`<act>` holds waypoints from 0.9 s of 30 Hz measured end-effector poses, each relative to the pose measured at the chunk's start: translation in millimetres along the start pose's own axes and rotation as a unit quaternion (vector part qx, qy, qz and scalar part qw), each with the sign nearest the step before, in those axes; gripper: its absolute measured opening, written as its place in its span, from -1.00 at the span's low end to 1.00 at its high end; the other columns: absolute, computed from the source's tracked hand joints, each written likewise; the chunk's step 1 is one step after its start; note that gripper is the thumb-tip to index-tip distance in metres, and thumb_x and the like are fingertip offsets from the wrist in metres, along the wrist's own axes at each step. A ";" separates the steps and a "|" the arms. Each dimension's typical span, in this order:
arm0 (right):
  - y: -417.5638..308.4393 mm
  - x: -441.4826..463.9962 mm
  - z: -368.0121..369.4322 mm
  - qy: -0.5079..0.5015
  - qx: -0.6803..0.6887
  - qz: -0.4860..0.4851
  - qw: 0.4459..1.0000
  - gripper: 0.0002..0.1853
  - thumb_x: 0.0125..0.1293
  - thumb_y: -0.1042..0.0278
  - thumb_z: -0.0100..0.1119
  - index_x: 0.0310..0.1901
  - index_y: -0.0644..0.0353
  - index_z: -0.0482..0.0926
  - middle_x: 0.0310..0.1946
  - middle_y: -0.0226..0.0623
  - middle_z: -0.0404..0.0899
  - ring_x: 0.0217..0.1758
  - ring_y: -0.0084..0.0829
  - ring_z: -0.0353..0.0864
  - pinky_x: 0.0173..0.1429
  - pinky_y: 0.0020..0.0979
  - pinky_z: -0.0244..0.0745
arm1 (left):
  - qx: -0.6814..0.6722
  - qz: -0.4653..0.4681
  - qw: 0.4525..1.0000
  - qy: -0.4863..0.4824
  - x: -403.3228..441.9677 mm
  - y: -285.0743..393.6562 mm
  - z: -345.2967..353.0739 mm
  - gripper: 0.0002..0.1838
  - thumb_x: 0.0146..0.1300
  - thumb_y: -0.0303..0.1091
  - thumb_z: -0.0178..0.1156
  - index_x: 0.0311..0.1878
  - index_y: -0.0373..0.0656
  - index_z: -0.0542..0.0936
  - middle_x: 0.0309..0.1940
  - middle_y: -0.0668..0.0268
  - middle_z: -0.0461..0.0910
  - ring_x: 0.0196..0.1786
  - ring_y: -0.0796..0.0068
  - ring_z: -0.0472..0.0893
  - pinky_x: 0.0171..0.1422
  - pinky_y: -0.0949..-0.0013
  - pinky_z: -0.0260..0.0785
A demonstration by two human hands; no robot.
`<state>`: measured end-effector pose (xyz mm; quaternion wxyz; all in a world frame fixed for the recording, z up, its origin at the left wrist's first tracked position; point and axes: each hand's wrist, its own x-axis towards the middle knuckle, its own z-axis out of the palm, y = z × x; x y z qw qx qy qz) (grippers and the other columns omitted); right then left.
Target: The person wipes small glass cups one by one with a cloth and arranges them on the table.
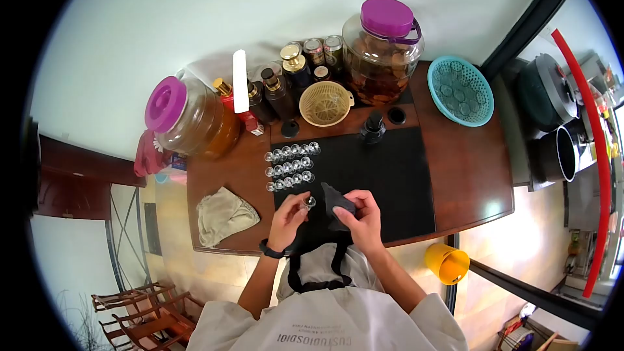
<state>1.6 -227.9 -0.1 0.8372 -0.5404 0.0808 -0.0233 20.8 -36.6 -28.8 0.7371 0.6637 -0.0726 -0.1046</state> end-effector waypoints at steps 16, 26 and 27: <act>9.2 -21.6 12.2 -0.157 -0.224 -0.082 0.958 -0.53 0.08 0.59 0.34 0.02 0.22 0.36 -0.24 -0.31 0.58 -0.48 -0.68 0.46 -0.42 -0.60 0.38 | 0.069 0.103 0.989 0.082 -36.4 2.9 9.6 -0.70 0.21 -0.54 0.25 -0.06 -0.24 0.36 -0.32 0.30 0.48 -0.30 0.65 0.46 -0.22 0.56 0.32; 12.5 -26.0 9.7 -0.211 -0.051 0.041 0.975 -0.54 0.09 0.67 0.28 -0.02 0.14 0.32 -0.21 -0.34 0.49 -0.35 -0.64 0.51 -0.42 -0.58 0.42 | -0.026 0.014 1.000 -0.010 -37.4 11.7 5.8 -0.82 0.34 -0.45 0.11 -0.11 -0.22 0.32 -0.39 0.32 0.43 -0.36 0.63 0.44 -0.26 0.54 0.32; 12.8 -25.7 10.4 -0.228 -0.090 -0.024 0.969 -0.55 0.08 0.65 0.30 -0.02 0.14 0.34 -0.22 -0.34 0.50 -0.33 -0.64 0.52 -0.42 -0.56 0.44 | -0.074 -0.020 0.997 -0.007 -39.1 13.8 7.1 -0.84 0.38 -0.40 0.08 -0.13 -0.22 0.31 -0.42 0.33 0.43 -0.39 0.64 0.43 -0.27 0.53 0.33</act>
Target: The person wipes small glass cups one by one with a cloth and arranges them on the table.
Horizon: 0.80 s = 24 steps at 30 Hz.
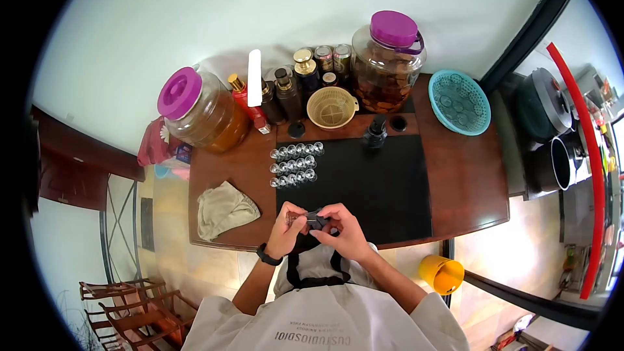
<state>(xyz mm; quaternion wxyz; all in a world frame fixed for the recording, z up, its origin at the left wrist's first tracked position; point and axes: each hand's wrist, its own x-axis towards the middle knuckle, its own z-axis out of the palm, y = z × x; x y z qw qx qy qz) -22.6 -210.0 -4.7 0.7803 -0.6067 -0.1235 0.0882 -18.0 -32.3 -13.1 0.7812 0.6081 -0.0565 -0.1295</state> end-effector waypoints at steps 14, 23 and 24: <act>2.6 4.0 1.5 0.054 -0.150 -0.042 0.986 -0.74 0.11 0.63 0.31 -0.24 0.23 0.42 -0.38 -0.31 0.52 -0.46 -0.59 0.52 -0.40 -0.56 0.48 | -0.007 -0.060 0.998 0.032 -0.9 18.9 10.4 -0.86 0.43 -0.30 0.01 -0.17 -0.18 0.38 -0.52 0.41 0.38 -0.51 0.66 0.34 -0.42 0.57 0.20; -9.8 5.1 9.6 0.070 -0.209 -0.099 0.970 -0.75 0.07 0.63 0.33 -0.29 0.18 0.45 -0.40 -0.37 0.51 -0.50 -0.66 0.47 -0.45 -0.55 0.43 | -0.113 -0.115 0.987 0.004 2.2 11.5 -4.8 -0.83 0.44 -0.28 -0.01 -0.21 -0.19 0.37 -0.56 0.46 0.27 -0.56 0.68 0.24 -0.48 0.57 0.17; -10.1 5.5 8.6 0.071 -0.210 -0.100 0.970 -0.75 0.07 0.63 0.33 -0.29 0.18 0.45 -0.40 -0.37 0.51 -0.50 -0.66 0.47 -0.45 -0.55 0.43 | -0.113 -0.115 0.987 0.003 3.1 11.5 -6.4 -0.83 0.44 -0.28 -0.01 -0.21 -0.19 0.37 -0.56 0.46 0.27 -0.56 0.68 0.24 -0.48 0.57 0.17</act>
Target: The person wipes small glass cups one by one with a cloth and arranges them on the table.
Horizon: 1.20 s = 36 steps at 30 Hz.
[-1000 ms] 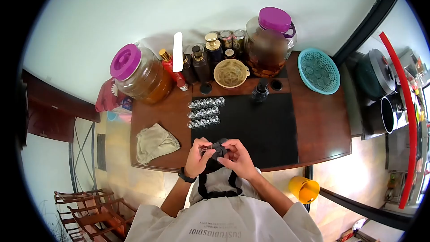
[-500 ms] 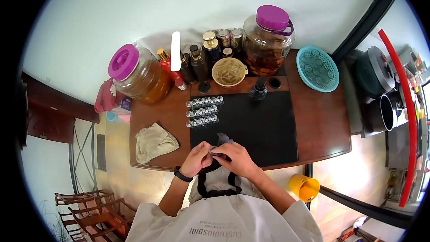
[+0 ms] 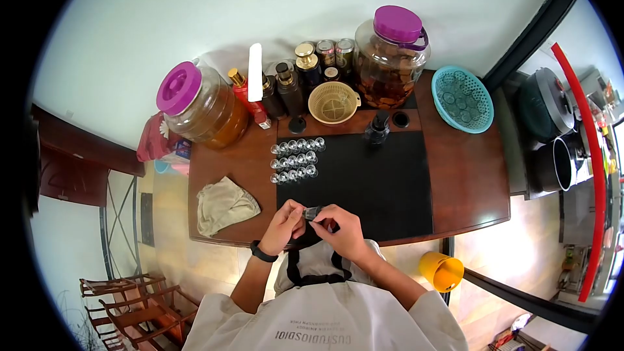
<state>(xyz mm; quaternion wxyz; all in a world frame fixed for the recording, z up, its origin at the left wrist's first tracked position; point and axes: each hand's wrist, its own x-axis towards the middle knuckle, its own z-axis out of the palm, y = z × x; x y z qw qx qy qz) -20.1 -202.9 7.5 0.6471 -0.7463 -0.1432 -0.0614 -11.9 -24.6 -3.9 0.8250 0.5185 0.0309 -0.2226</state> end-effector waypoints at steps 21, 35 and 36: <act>2.9 -6.8 5.0 0.016 0.027 0.075 0.997 -0.68 0.06 0.57 0.39 -0.19 0.20 0.44 -0.35 -0.35 0.59 -0.43 -0.65 0.54 -0.33 -0.59 0.46 | 0.337 0.109 0.933 0.057 3.7 19.4 2.4 -0.82 0.33 -0.33 0.14 -0.27 -0.24 0.44 -0.56 0.28 0.50 -0.53 0.56 0.47 -0.44 0.44 0.27; -0.3 -0.7 -12.5 0.053 0.133 0.015 0.990 -0.71 0.09 0.69 0.21 -0.12 0.26 0.51 -0.18 -0.28 0.50 0.07 -0.38 0.43 0.30 -0.24 0.32 | 0.001 0.080 0.994 0.077 12.7 -3.9 -0.9 -0.88 0.45 -0.34 -0.03 -0.06 -0.14 0.37 -0.55 0.54 0.20 -0.54 0.77 0.14 -0.45 0.60 0.01; -4.0 0.6 -13.3 0.053 0.133 0.015 0.990 -0.71 0.09 0.69 0.21 -0.12 0.26 0.51 -0.18 -0.28 0.50 0.07 -0.38 0.43 0.30 -0.24 0.32 | -0.027 0.057 0.995 0.076 13.0 -3.4 1.7 -0.88 0.45 -0.33 -0.03 -0.06 -0.13 0.37 -0.55 0.54 0.20 -0.54 0.77 0.14 -0.44 0.60 0.01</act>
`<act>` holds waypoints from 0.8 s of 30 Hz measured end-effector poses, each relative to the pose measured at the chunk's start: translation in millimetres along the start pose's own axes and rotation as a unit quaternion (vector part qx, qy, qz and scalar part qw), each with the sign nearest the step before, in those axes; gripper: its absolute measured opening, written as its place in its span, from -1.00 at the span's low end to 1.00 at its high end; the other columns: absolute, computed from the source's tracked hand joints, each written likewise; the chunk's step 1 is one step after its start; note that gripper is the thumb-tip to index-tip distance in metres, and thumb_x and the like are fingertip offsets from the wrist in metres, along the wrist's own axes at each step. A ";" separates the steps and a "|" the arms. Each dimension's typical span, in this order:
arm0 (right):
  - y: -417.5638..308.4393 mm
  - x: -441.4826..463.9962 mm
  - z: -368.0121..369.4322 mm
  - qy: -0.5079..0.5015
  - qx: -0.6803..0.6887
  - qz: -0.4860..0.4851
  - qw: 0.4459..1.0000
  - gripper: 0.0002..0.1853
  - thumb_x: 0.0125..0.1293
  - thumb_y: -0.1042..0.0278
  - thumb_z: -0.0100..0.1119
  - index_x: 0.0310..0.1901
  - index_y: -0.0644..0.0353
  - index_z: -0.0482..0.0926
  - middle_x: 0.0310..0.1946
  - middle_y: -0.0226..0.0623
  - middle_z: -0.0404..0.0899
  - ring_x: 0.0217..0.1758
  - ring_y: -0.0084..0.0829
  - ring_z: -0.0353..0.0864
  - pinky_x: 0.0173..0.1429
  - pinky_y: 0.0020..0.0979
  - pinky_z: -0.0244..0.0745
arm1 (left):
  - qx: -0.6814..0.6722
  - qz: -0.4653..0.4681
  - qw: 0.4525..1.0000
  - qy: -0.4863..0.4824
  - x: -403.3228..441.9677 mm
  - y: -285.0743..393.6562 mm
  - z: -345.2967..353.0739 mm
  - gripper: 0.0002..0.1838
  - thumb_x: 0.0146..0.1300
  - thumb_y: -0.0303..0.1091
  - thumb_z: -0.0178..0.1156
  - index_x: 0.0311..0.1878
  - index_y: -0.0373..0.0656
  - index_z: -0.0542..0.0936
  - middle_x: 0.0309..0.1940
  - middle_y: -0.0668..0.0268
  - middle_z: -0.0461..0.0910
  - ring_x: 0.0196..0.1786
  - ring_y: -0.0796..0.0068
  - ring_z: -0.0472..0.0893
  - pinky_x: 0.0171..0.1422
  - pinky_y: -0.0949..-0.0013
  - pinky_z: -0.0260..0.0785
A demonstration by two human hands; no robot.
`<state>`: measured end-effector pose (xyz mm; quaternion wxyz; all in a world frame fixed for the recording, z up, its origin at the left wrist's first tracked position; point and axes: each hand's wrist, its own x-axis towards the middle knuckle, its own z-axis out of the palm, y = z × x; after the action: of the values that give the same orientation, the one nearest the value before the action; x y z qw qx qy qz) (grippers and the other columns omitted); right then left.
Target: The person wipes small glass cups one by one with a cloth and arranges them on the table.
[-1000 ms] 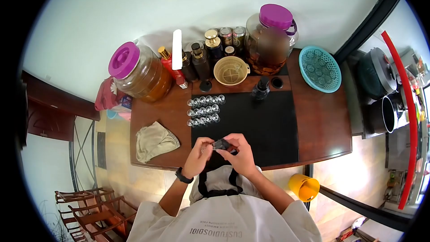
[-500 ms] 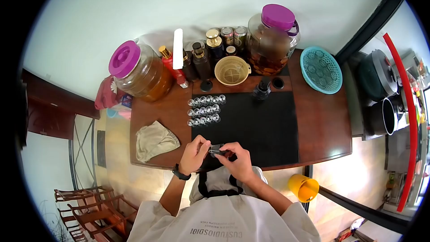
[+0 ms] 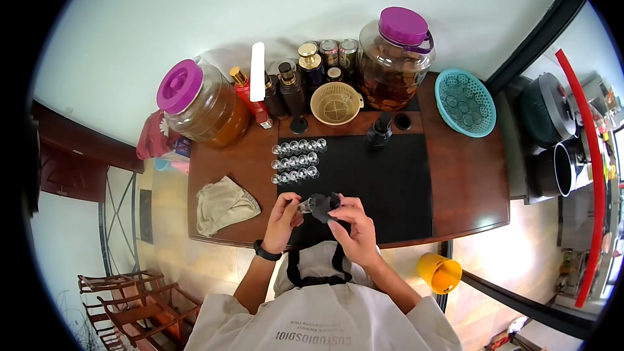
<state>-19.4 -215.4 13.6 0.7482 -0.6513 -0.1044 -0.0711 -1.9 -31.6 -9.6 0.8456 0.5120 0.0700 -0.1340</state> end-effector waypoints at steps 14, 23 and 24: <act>26.7 11.8 0.6 -0.057 -0.232 -0.199 0.950 -0.74 0.07 0.57 0.20 -0.16 0.21 0.47 -0.35 -0.15 0.48 -0.34 -0.12 0.46 -0.27 -0.22 0.44 | 0.206 0.075 0.972 -0.089 -14.0 -0.6 37.0 -0.65 0.41 -0.54 -0.14 0.24 -0.17 0.22 -0.25 0.34 0.47 -0.21 0.69 0.39 -0.15 0.57 0.23; 65.4 2.3 11.4 0.038 0.024 0.191 0.981 -0.79 0.42 0.36 -0.13 -0.36 0.23 0.41 -0.46 -0.48 0.43 -0.34 -0.66 0.38 -0.25 -0.57 0.30 | 0.465 0.346 0.815 0.003 8.7 -14.8 38.4 -0.75 0.25 -0.52 0.10 0.01 -0.20 0.45 -0.50 0.24 0.50 -0.46 0.29 0.50 -0.35 0.28 0.34; 64.7 1.9 12.9 0.038 0.024 0.191 0.981 -0.79 0.42 0.36 -0.13 -0.36 0.23 0.41 -0.46 -0.48 0.43 -0.34 -0.66 0.38 -0.25 -0.57 0.30 | 0.487 0.383 0.784 -0.029 13.0 -13.3 33.4 -0.75 0.21 -0.55 0.11 -0.03 -0.20 0.46 -0.48 0.25 0.50 -0.48 0.28 0.48 -0.35 0.29 0.33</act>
<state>-2.7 -193.5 -46.3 0.7668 -0.6380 0.0487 0.0509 5.9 -69.1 -8.6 0.4671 0.8365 -0.2308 0.1697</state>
